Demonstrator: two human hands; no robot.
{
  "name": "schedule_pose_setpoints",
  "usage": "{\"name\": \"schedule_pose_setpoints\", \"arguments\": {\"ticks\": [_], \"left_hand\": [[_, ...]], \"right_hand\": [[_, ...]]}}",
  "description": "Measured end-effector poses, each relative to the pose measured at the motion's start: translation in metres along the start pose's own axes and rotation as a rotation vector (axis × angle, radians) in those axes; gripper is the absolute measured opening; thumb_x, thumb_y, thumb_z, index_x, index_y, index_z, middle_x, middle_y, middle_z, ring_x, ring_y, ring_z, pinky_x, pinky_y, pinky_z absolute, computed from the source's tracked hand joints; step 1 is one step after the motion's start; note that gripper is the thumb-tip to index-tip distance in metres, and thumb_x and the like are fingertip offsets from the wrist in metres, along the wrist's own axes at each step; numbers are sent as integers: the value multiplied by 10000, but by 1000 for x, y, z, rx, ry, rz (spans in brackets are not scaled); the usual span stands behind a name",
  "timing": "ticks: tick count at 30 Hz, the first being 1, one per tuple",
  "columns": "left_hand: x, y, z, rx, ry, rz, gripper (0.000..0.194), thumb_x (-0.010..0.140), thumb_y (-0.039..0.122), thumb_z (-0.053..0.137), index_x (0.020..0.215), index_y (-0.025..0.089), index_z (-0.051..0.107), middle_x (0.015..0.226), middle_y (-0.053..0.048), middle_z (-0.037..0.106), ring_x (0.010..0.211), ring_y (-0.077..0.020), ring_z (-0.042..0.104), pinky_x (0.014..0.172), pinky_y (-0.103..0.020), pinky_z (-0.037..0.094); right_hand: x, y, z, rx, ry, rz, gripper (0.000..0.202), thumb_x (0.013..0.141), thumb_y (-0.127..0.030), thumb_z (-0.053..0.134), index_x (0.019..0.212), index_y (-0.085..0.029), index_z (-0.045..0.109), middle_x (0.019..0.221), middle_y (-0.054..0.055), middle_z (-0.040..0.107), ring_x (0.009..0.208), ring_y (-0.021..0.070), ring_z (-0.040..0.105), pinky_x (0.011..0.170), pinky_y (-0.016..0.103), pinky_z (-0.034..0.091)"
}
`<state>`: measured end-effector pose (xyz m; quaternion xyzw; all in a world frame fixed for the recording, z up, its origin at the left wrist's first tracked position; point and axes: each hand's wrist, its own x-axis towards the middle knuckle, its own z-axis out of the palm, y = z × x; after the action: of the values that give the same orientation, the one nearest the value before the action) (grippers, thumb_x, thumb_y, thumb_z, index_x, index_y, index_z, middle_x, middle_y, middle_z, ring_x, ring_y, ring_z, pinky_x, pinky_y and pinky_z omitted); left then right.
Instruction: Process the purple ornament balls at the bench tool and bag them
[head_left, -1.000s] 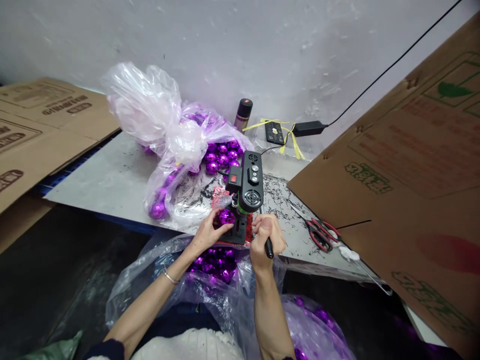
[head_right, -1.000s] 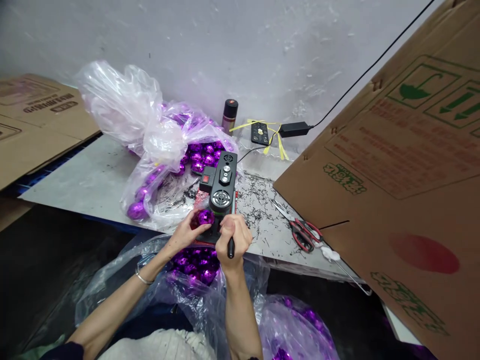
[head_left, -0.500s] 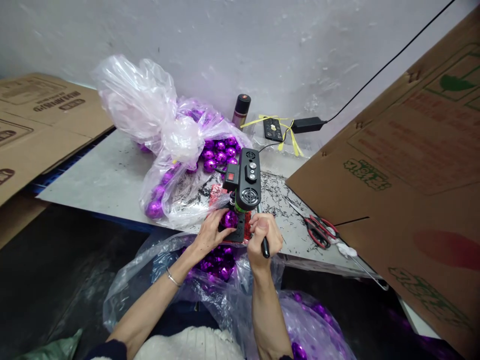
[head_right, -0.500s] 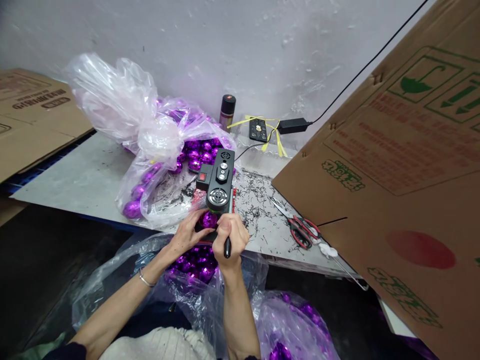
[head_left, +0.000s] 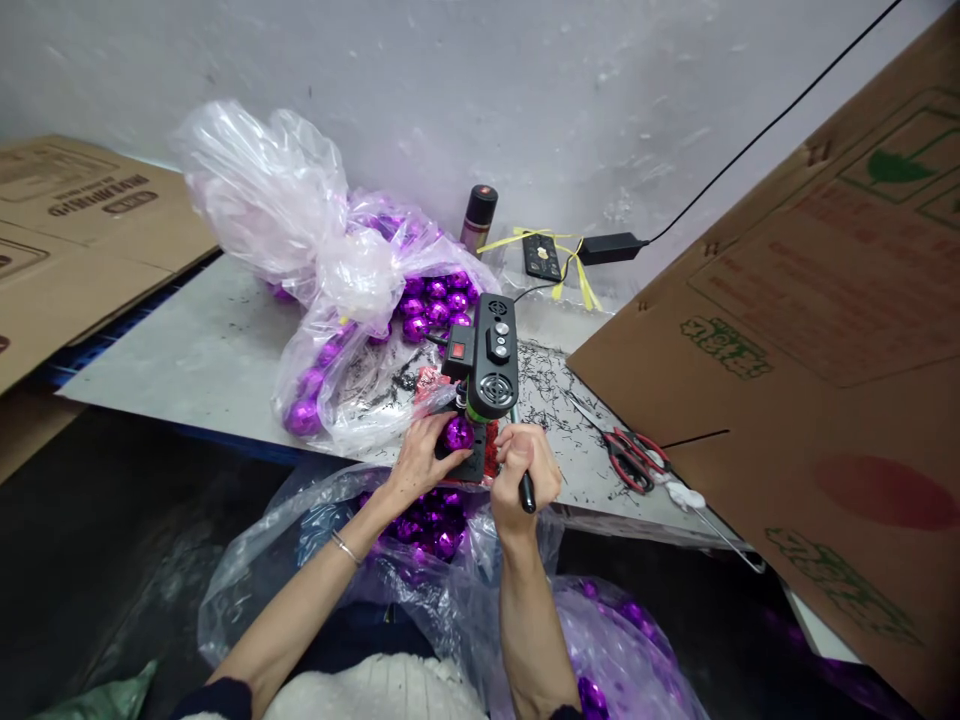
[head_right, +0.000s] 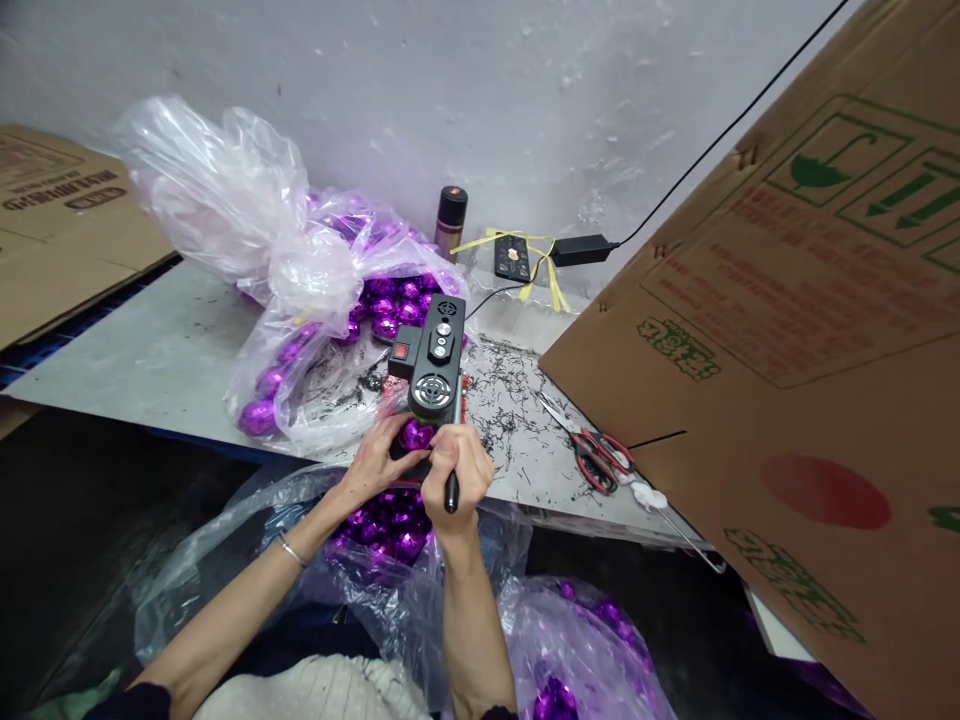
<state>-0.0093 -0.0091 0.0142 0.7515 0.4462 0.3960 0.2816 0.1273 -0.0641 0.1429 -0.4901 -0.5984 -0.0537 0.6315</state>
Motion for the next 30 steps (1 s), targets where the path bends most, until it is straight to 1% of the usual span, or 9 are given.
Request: {"name": "schedule_pose_setpoints", "arguments": {"ticks": [3, 6, 11, 17, 22, 26, 30], "left_hand": [[0, 0, 12, 10, 48, -13, 578, 926, 490, 811, 1412, 212, 666, 1348, -151, 765, 1288, -359, 709, 1119, -545, 555], [1, -2, 19, -5, 65, -14, 557, 941, 483, 788, 1411, 210, 667, 1349, -147, 767, 1277, -351, 715, 1096, -526, 564], [0, -5, 18, -20, 45, -15, 577, 920, 501, 813, 1406, 222, 675, 1348, -140, 768, 1273, -355, 715, 1097, -525, 562], [-1, -5, 21, -28, 76, 10, 584, 929, 514, 806, 1402, 199, 673, 1322, -150, 777, 1233, -351, 732, 1063, -511, 578], [-2, -3, 21, -21, 67, -15, 571, 924, 510, 813, 1393, 213, 682, 1309, -138, 782, 1224, -347, 732, 1061, -502, 577], [-2, -4, 21, -31, 64, -19, 579, 913, 496, 826, 1398, 214, 683, 1317, -141, 779, 1229, -351, 730, 1065, -509, 578], [-2, -5, 22, -29, 70, -22, 587, 906, 517, 831, 1393, 223, 686, 1315, -140, 778, 1227, -354, 731, 1060, -515, 583]], "right_hand": [[0, -1, 0, 17, 2, 9, 325, 1085, -186, 459, 774, -245, 534, 713, -22, 601, 667, 137, 614, 622, 308, 456], [-1, -1, 0, 30, -5, -4, 326, 1081, -172, 453, 776, -246, 537, 706, -28, 602, 659, 136, 612, 628, 306, 463], [-4, 2, 0, -7, 13, -36, 348, 1094, -184, 433, 766, -248, 528, 673, -33, 577, 623, 137, 598, 600, 305, 449], [-19, 13, 4, -19, -6, -51, 364, 1123, -236, 404, 772, -246, 503, 720, -25, 595, 630, 130, 587, 608, 302, 446], [-32, 27, 12, -18, 75, -139, 388, 1139, -283, 370, 773, -250, 497, 719, -24, 584, 594, 133, 549, 627, 323, 460], [-38, 34, 16, -31, 102, -144, 393, 1137, -294, 376, 770, -249, 508, 711, -27, 574, 604, 137, 564, 657, 331, 489], [-42, 37, 17, -30, 119, -138, 401, 1135, -302, 373, 760, -248, 504, 702, -22, 564, 609, 140, 564, 666, 340, 489]]}}
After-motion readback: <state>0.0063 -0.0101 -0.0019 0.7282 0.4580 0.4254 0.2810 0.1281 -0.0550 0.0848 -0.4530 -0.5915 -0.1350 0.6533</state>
